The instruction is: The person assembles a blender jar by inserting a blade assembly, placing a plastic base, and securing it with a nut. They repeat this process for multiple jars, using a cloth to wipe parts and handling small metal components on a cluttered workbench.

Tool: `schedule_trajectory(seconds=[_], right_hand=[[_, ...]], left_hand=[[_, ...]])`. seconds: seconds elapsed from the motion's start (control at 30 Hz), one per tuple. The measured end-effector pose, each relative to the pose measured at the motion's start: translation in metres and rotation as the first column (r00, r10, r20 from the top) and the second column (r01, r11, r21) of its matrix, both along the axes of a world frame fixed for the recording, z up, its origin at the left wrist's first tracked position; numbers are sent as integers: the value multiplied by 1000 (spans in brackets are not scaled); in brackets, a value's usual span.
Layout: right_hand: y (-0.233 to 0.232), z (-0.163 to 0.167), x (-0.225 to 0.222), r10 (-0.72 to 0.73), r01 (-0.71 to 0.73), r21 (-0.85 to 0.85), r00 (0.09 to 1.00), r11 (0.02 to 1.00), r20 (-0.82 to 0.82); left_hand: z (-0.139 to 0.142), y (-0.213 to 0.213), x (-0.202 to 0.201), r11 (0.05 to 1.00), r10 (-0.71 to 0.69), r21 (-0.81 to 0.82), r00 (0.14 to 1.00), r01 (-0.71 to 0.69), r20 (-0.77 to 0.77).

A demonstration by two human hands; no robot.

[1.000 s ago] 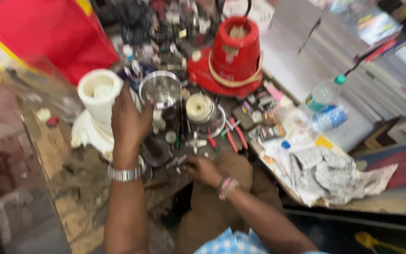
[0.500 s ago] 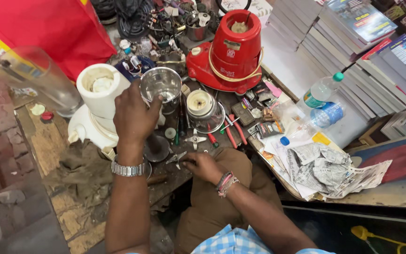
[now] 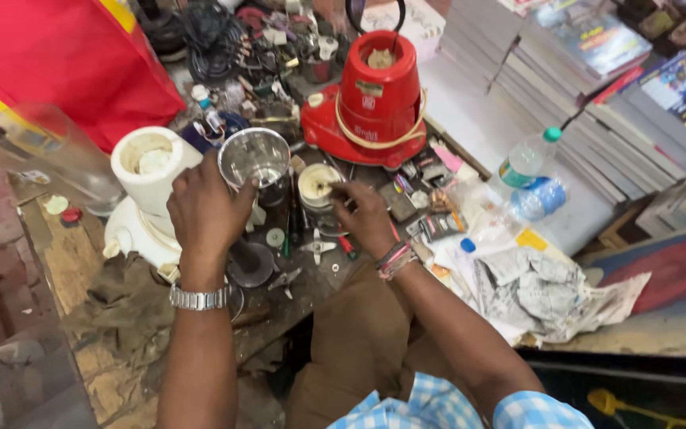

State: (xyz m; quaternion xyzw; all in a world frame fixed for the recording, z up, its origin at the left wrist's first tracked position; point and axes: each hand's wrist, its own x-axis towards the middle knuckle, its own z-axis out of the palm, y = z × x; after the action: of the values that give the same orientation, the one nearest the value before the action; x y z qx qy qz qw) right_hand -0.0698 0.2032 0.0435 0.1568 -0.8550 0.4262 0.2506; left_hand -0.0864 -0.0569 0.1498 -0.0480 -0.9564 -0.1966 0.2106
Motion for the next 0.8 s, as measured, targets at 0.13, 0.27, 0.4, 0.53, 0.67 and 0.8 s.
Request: schedule_trajectory(seconds=[0.13,0.27,0.4,0.53,0.67,0.8], right_hand=[[5,23,-22,-44,62,160,993,985,-113],[-13,11,-34,-81,31,321,986,947,143],[-22,-2,-55,-80,3,345,974,939,210],[-12,-2,-54,41,-97,223,969,970,244],[6,18,-32,81,-103,139,984,985,158],[27,46,-9,135,-135,1,989,991,-62]], left_hand=[[1,2,0,1000,-14,-4,1000,14,2],[0,4,-2,1000,22,-21,999,-21,31],[2,2,-1,999,18,-33,998,-16,68],[1,3,2,999,34,-41,994,-29,105],[0,4,1,999,32,-43,994,-27,107],[-1,3,-1,999,11,-42,993,-7,116]])
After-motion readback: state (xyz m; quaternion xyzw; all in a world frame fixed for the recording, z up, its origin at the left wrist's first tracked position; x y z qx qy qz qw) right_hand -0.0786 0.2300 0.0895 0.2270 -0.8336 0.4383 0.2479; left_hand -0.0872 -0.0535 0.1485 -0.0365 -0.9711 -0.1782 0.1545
